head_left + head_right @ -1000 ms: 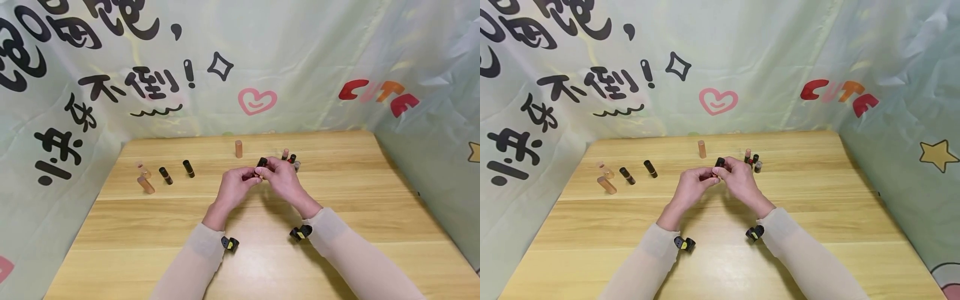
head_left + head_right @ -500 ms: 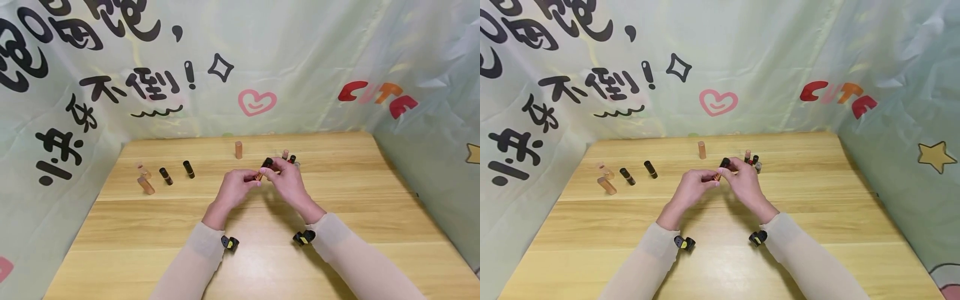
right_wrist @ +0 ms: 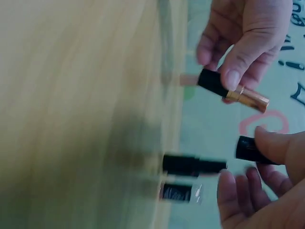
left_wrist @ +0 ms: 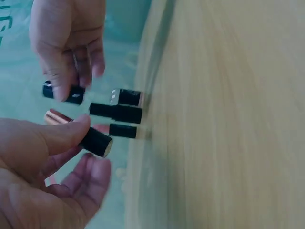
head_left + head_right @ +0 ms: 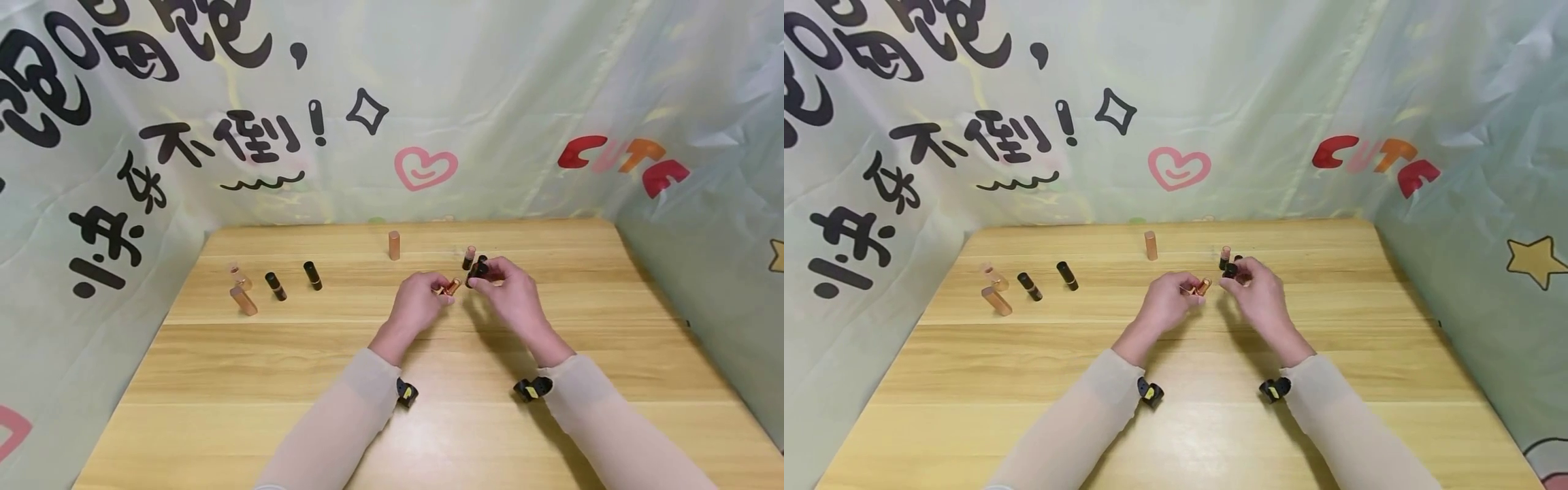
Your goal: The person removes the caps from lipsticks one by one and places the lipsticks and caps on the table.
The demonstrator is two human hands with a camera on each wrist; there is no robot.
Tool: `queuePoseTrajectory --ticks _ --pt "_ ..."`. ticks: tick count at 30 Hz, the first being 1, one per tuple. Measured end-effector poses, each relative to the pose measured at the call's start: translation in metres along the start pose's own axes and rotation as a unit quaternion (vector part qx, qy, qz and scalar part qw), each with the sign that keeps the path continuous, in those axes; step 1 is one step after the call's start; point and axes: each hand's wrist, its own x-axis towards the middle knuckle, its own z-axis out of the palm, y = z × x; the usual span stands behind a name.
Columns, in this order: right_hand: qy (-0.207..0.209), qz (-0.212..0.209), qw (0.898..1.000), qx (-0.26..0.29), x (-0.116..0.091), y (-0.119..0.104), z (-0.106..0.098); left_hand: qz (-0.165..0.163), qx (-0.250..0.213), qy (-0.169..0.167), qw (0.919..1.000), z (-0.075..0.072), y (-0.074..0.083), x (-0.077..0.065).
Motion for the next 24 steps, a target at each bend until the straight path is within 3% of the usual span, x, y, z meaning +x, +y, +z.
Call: queuePoseTrajectory --ticks 4,8,13,24 --pt "-0.008 0.01 0.997 -0.074 -0.001 0.015 -0.01 -0.006 -0.02 0.0 0.9998 0.013 0.01 0.008" --pt "-0.037 0.018 0.992 -0.122 0.001 0.025 -0.014 0.009 0.003 -0.004 1.0 0.026 0.016 0.015" --pt "-0.068 0.031 0.986 -0.149 0.002 0.034 -0.011 0.031 0.045 -0.005 0.9985 0.037 0.017 0.02" --pt "-0.091 0.05 0.981 -0.165 0.006 0.041 -0.01 0.035 0.1 -0.022 0.9941 0.053 0.023 0.026"
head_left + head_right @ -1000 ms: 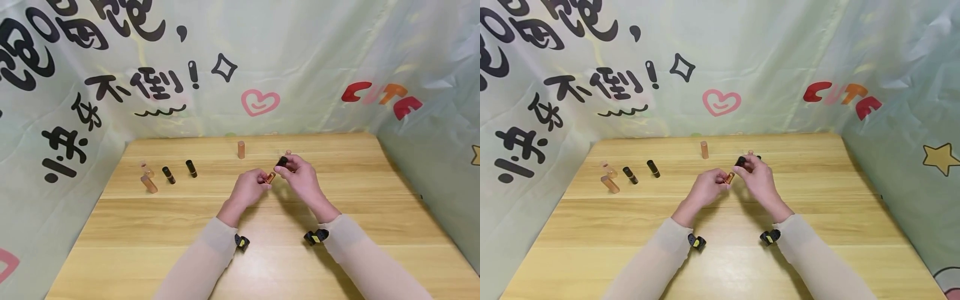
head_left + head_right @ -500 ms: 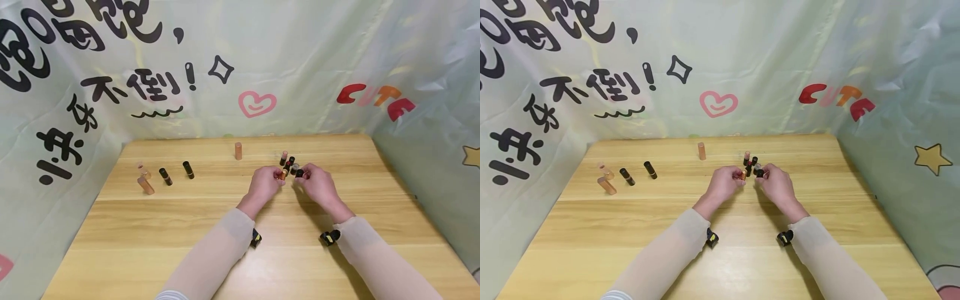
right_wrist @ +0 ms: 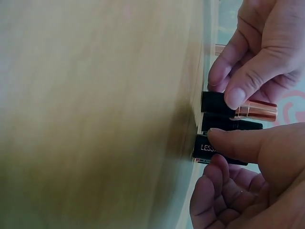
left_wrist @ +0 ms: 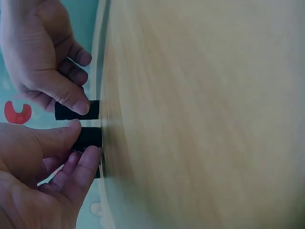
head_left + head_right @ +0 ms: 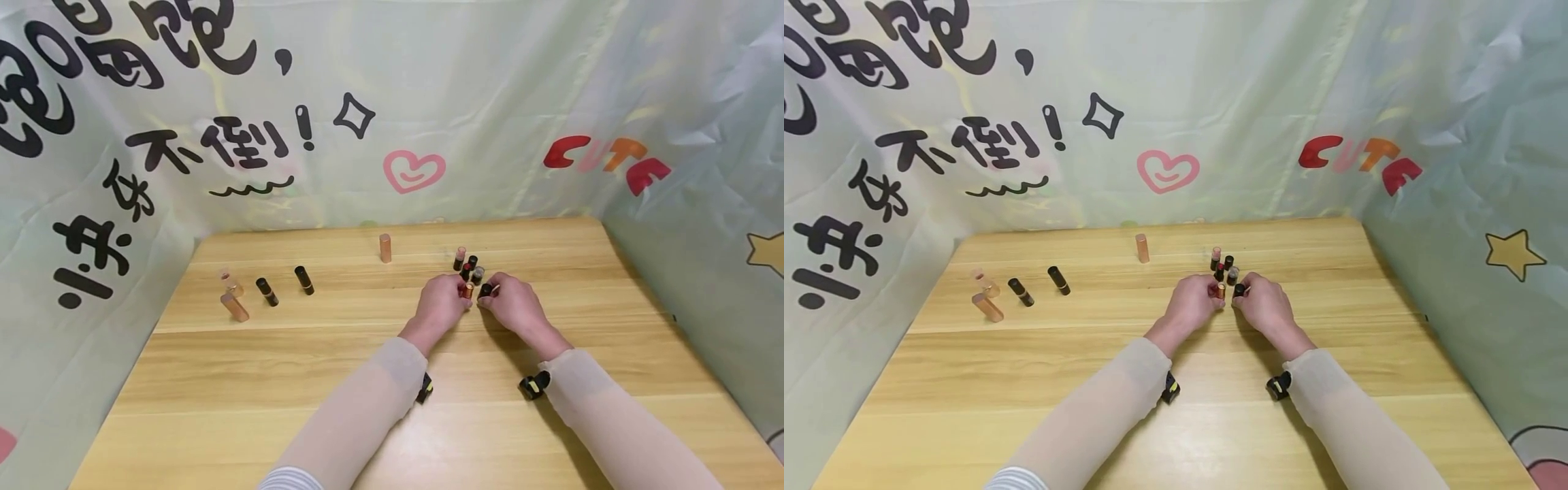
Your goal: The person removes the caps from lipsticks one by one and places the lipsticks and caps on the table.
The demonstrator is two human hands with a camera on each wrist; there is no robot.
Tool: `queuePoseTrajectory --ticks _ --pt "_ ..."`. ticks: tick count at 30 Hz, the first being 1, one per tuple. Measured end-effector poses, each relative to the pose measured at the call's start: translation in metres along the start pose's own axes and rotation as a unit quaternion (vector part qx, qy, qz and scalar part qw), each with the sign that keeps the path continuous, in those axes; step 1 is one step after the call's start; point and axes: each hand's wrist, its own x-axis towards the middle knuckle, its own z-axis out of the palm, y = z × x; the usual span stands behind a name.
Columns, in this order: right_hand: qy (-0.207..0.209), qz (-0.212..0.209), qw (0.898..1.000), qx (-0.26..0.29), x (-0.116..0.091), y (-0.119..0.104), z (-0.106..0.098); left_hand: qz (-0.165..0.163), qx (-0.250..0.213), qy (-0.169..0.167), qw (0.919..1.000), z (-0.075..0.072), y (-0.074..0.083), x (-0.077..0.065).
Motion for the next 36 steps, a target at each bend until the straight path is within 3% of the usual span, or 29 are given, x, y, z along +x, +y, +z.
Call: queuePoseTrajectory --ticks 26,36 --pt "-0.019 0.005 1.0 -0.007 0.0033 0.0007 -0.0011 -0.015 0.022 -0.005 0.9996 0.0092 0.0047 0.0049" --pt "-0.02 0.001 1.0 -0.009 0.0036 -0.0003 -0.0005 -0.027 0.01 -0.005 0.9996 0.0088 0.0062 0.0025"
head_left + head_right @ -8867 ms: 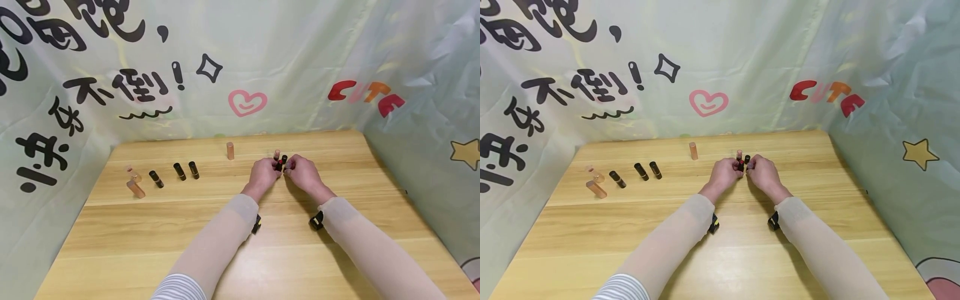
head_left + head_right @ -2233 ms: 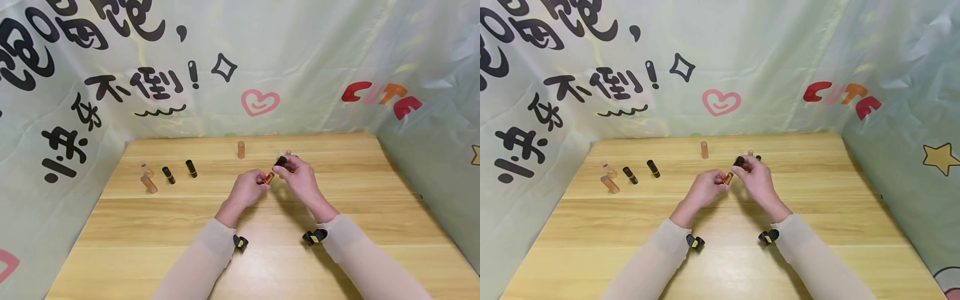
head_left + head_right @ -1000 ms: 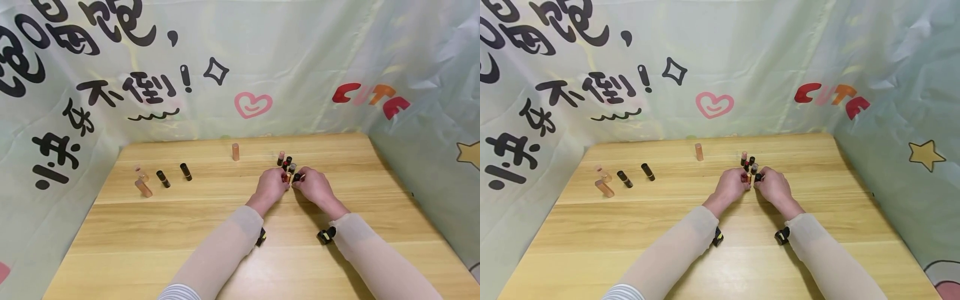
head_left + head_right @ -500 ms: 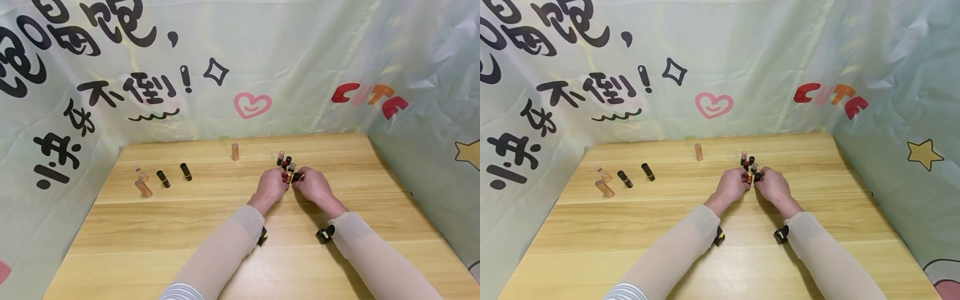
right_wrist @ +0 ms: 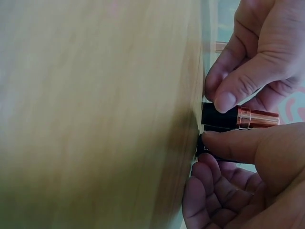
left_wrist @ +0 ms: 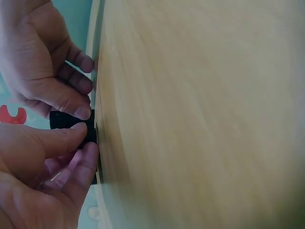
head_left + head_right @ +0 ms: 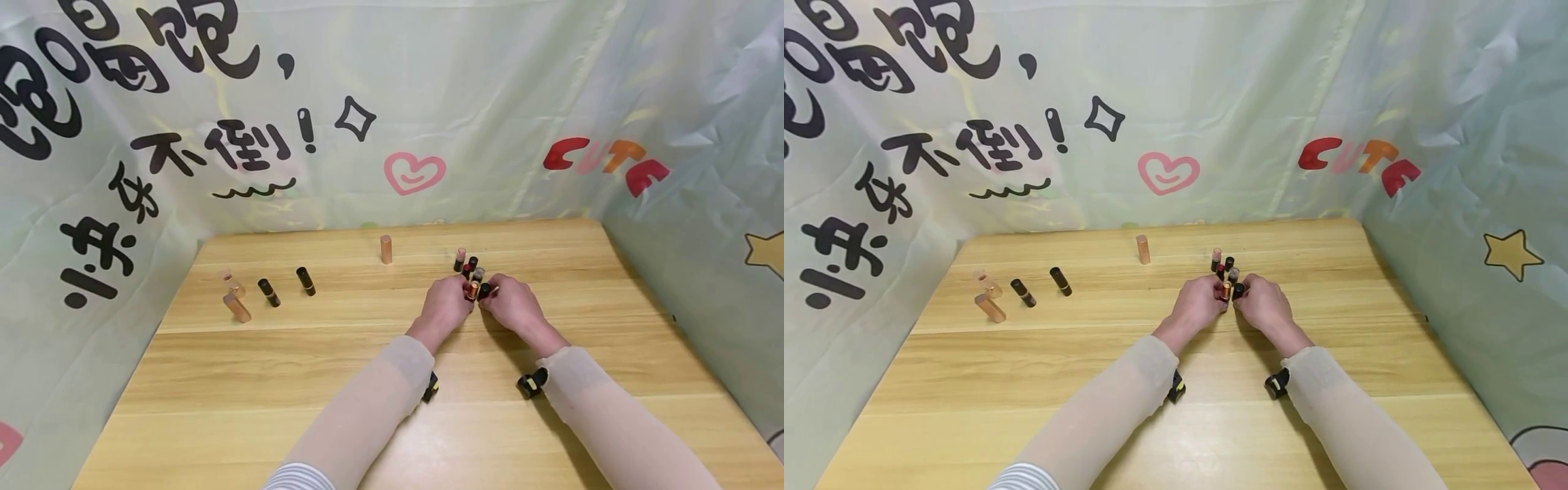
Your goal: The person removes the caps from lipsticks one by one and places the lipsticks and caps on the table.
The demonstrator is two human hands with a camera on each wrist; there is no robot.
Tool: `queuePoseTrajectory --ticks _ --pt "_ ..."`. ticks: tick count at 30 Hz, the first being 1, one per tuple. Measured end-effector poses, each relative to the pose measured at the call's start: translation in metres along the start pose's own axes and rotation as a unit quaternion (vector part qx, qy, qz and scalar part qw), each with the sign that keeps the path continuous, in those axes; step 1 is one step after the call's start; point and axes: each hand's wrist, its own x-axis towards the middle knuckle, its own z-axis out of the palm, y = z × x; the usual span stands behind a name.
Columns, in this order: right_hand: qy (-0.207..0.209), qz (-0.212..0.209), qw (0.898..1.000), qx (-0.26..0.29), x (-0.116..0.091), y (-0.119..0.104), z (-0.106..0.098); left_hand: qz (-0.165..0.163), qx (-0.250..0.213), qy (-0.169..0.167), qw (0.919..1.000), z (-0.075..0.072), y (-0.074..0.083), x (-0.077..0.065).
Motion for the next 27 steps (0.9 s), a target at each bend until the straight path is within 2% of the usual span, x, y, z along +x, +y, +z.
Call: queuePoseTrajectory --ticks 7,11,15,18,21,24,27 --pt "-0.001 0.003 1.0 0.001 -0.001 0.001 0.001 -0.033 -0.018 -0.027 0.9989 -0.01 -0.003 -0.009" --pt "-0.025 0.019 0.999 0.009 -0.002 0.001 -0.003 -0.053 -0.029 -0.044 0.9972 -0.019 -0.01 -0.016" --pt "-0.033 0.017 0.999 0.025 -0.005 -0.001 -0.011 -0.058 -0.038 -0.046 0.9965 -0.027 -0.02 -0.021" --pt "-0.013 0.003 0.999 0.044 -0.007 -0.004 -0.017 -0.058 -0.048 -0.038 0.9964 -0.033 -0.027 -0.024" --pt "0.023 -0.006 0.998 0.066 -0.008 -0.011 -0.023 -0.05 -0.047 -0.017 0.9975 -0.042 -0.034 -0.028" --pt "0.075 -0.019 0.993 0.089 -0.009 -0.022 -0.025 -0.037 -0.04 0.019 0.9984 -0.052 -0.04 -0.033" --pt "0.124 -0.043 0.984 0.117 -0.008 -0.036 -0.022 -0.022 -0.033 0.06 0.9974 -0.062 -0.045 -0.038"
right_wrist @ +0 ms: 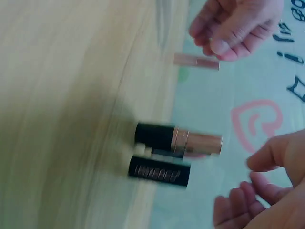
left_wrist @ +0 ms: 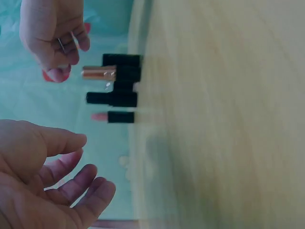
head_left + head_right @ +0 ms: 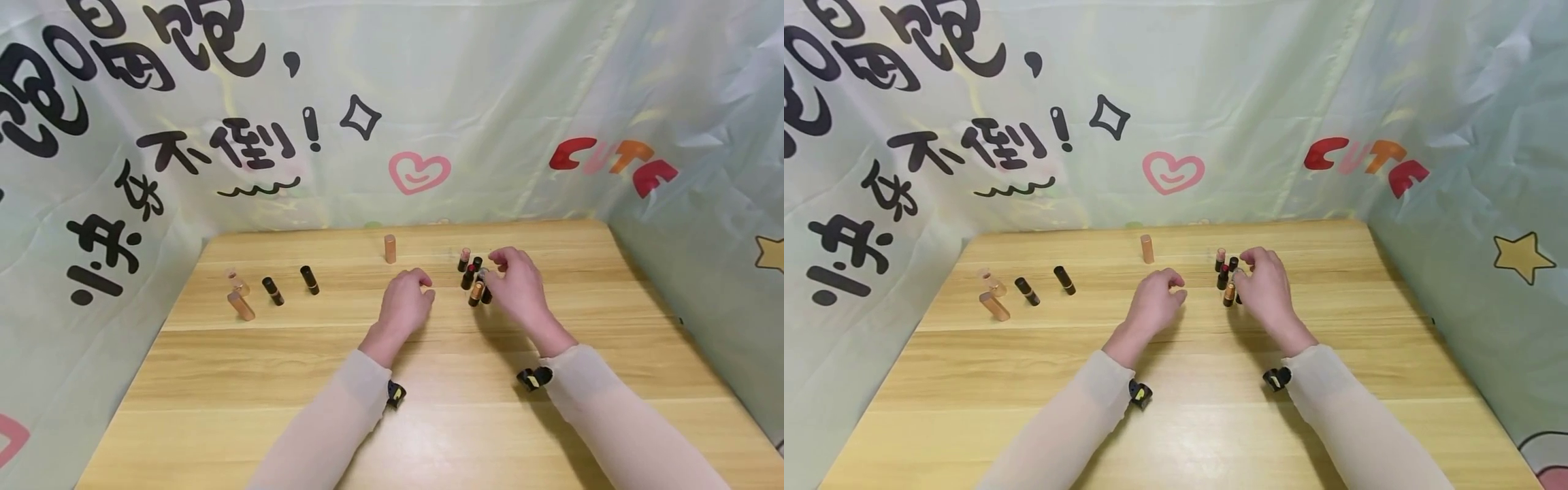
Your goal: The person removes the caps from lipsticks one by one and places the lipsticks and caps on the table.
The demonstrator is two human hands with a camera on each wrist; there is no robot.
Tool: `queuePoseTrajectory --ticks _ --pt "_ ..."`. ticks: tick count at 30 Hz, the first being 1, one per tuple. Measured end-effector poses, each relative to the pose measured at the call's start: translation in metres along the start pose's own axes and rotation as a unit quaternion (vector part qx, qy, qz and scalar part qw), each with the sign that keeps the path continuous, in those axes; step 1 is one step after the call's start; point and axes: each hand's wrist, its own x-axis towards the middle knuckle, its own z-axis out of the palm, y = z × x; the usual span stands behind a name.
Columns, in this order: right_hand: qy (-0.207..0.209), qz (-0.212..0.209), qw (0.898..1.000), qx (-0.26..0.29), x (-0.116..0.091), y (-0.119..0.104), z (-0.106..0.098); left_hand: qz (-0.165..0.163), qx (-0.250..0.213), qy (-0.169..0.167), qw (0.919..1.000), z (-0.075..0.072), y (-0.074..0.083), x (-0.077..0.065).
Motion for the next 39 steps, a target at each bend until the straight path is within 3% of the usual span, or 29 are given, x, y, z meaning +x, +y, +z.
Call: queuePoseTrajectory --ticks 3,9,15,24,30,36,39 --pt "0.029 -0.025 0.999 0.032 0.0 -0.015 0.009 0.01 -0.015 0.034 0.9993 -0.01 -0.004 -0.003" --pt "0.05 -0.07 0.994 0.064 0.0 -0.041 0.032 0.004 -0.048 0.081 0.9955 -0.024 -0.018 -0.011" --pt "0.025 -0.087 0.993 0.077 0.0 -0.056 0.059 -0.019 -0.07 0.109 0.9914 -0.032 -0.039 -0.019" --pt "-0.042 -0.078 0.992 0.086 0.0 -0.071 0.095 -0.066 -0.088 0.145 0.9833 -0.046 -0.079 -0.032" --pt "-0.079 -0.082 0.989 0.098 0.003 -0.088 0.113 -0.104 -0.101 0.19 0.9711 -0.063 -0.095 -0.041" --pt "-0.1 -0.088 0.986 0.105 0.004 -0.105 0.13 -0.149 -0.116 0.256 0.9482 -0.074 -0.108 -0.044" --pt "-0.107 -0.091 0.985 0.104 0.005 -0.112 0.138 -0.16 -0.115 0.273 0.9415 -0.076 -0.113 -0.042"
